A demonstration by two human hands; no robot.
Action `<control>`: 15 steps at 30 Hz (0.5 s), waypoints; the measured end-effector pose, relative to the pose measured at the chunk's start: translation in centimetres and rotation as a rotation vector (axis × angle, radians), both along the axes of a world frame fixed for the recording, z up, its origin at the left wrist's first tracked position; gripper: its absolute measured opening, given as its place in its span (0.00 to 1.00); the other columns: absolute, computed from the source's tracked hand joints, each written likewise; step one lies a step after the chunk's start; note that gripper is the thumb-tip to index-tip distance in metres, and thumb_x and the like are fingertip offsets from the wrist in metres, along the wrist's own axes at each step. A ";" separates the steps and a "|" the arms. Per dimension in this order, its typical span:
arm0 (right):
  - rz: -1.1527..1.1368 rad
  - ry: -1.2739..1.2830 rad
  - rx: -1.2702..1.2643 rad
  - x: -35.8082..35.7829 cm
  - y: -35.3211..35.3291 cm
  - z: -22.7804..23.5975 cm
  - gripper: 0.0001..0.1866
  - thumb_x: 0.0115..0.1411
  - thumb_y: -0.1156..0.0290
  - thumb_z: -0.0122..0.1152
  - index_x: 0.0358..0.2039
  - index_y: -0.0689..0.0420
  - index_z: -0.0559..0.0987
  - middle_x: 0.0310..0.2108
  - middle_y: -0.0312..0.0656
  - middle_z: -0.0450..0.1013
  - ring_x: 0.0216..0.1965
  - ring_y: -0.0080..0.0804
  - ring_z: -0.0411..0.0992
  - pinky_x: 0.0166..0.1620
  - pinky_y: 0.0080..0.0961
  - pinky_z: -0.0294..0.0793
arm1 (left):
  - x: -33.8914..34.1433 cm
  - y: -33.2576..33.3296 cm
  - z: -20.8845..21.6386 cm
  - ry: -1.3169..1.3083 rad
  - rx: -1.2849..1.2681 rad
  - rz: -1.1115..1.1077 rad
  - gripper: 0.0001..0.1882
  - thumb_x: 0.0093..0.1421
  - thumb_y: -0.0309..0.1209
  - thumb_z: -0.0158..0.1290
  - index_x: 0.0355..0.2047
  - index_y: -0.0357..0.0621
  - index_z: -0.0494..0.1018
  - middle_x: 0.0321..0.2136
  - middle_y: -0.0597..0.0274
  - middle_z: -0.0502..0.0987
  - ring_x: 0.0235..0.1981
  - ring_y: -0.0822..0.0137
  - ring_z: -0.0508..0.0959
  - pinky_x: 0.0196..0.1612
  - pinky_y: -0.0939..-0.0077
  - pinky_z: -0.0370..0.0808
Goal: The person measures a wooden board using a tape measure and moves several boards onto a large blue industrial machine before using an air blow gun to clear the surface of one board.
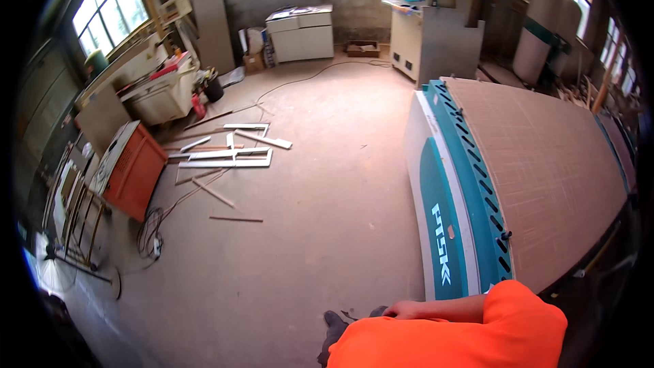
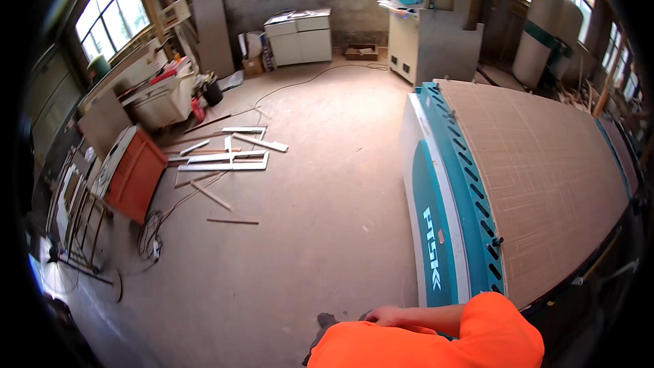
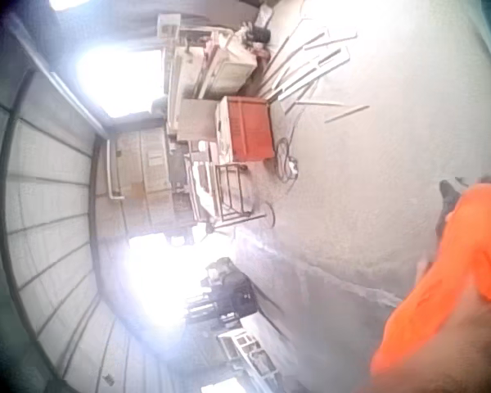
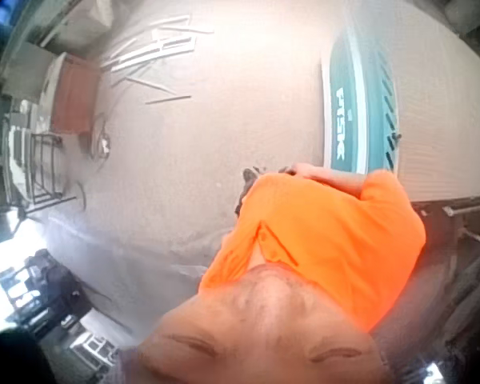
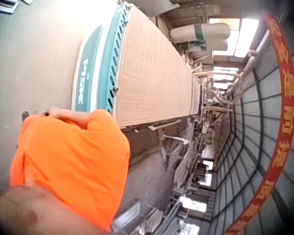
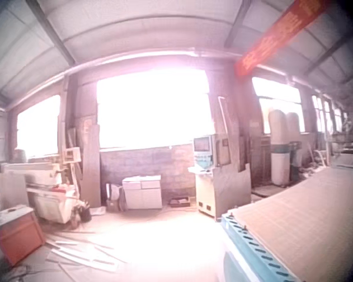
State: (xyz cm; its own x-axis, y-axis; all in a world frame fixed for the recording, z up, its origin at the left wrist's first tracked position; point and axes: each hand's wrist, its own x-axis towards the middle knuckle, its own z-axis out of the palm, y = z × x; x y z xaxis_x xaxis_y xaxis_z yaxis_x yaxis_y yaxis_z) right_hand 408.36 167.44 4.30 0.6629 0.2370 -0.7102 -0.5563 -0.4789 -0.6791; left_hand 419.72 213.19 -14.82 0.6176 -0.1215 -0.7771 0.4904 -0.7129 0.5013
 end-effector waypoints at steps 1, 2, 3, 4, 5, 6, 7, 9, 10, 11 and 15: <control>-0.119 0.013 0.011 1.5 -0.8 0.7 0.34 0.52 0.45 0.56 0.51 0.58 0.72 0.48 0.46 0.72 0.50 0.39 0.69 0.52 0.31 0.66 | 5.5 -0.7 0.3 -0.029 0.022 -0.075 0.16 0.58 0.36 0.50 0.41 0.37 0.74 0.35 0.49 0.78 0.34 0.60 0.78 0.40 0.65 0.74; -0.245 0.033 0.033 2.6 -1.2 1.5 0.33 0.53 0.45 0.55 0.51 0.58 0.72 0.49 0.46 0.72 0.51 0.39 0.69 0.53 0.31 0.65 | 11.0 -1.2 0.7 -0.053 0.048 -0.145 0.16 0.58 0.35 0.50 0.41 0.37 0.74 0.35 0.48 0.78 0.33 0.60 0.78 0.39 0.65 0.74; -0.366 0.049 0.063 3.9 -1.3 1.8 0.32 0.54 0.46 0.55 0.52 0.58 0.72 0.49 0.46 0.71 0.51 0.39 0.68 0.54 0.31 0.65 | 16.8 -1.7 1.2 -0.085 0.080 -0.211 0.16 0.58 0.35 0.49 0.41 0.37 0.75 0.35 0.48 0.77 0.33 0.60 0.78 0.39 0.65 0.74; -0.421 0.033 0.080 5.0 -1.6 0.4 0.33 0.54 0.45 0.55 0.51 0.58 0.72 0.49 0.48 0.71 0.51 0.39 0.68 0.53 0.31 0.66 | 22.8 -2.4 1.8 -0.122 0.110 -0.267 0.15 0.58 0.35 0.49 0.40 0.37 0.75 0.35 0.48 0.77 0.33 0.60 0.78 0.39 0.65 0.74; -0.467 0.043 0.053 6.8 -2.0 0.0 0.33 0.54 0.45 0.56 0.51 0.58 0.72 0.49 0.48 0.71 0.51 0.39 0.69 0.52 0.31 0.66 | 28.9 -3.0 2.4 -0.169 0.147 -0.321 0.15 0.58 0.34 0.49 0.40 0.37 0.75 0.35 0.48 0.77 0.33 0.60 0.78 0.39 0.65 0.74; -0.506 0.060 0.028 8.7 -2.6 -0.3 0.33 0.54 0.44 0.56 0.51 0.58 0.73 0.49 0.48 0.71 0.51 0.39 0.69 0.52 0.31 0.66 | 34.8 -3.8 2.8 -0.212 0.182 -0.378 0.15 0.58 0.34 0.49 0.39 0.37 0.75 0.35 0.48 0.77 0.33 0.60 0.78 0.38 0.64 0.74; -0.537 0.079 0.005 10.6 -3.2 -0.6 0.33 0.54 0.44 0.56 0.50 0.58 0.73 0.49 0.48 0.71 0.50 0.39 0.69 0.51 0.31 0.67 | 40.7 -4.3 2.8 -0.271 0.230 -0.453 0.14 0.58 0.34 0.48 0.39 0.37 0.75 0.34 0.48 0.77 0.33 0.61 0.77 0.38 0.64 0.74; -0.625 0.020 0.007 15.7 -5.0 -1.2 0.30 0.56 0.47 0.55 0.50 0.58 0.73 0.48 0.48 0.72 0.50 0.39 0.70 0.51 0.31 0.67 | 52.8 -7.5 3.4 -0.403 0.291 -0.586 0.14 0.58 0.33 0.48 0.38 0.37 0.75 0.34 0.48 0.77 0.33 0.61 0.77 0.37 0.64 0.74; -0.625 -0.011 -0.013 18.3 -6.6 -2.3 0.29 0.56 0.48 0.55 0.50 0.58 0.73 0.48 0.48 0.72 0.50 0.39 0.70 0.51 0.32 0.67 | 57.3 -10.8 3.6 -0.465 0.322 -0.659 0.14 0.58 0.32 0.47 0.40 0.37 0.74 0.37 0.46 0.77 0.35 0.60 0.78 0.40 0.64 0.75; -0.657 -0.026 -0.014 20.7 -7.5 -3.6 0.29 0.56 0.49 0.54 0.50 0.58 0.73 0.48 0.47 0.72 0.50 0.39 0.70 0.51 0.32 0.67 | 60.0 -16.0 5.5 -0.401 0.145 -0.464 0.15 0.58 0.32 0.47 0.43 0.37 0.73 0.39 0.46 0.76 0.38 0.59 0.78 0.41 0.64 0.75; -0.735 -0.057 -0.102 31.8 -17.7 -3.1 0.25 0.56 0.55 0.54 0.48 0.59 0.74 0.46 0.48 0.73 0.48 0.41 0.71 0.49 0.34 0.69 | 64.7 -28.8 8.4 -0.136 -0.206 -0.066 0.26 0.59 0.31 0.47 0.59 0.46 0.60 0.44 0.49 0.75 0.45 0.52 0.75 0.46 0.58 0.74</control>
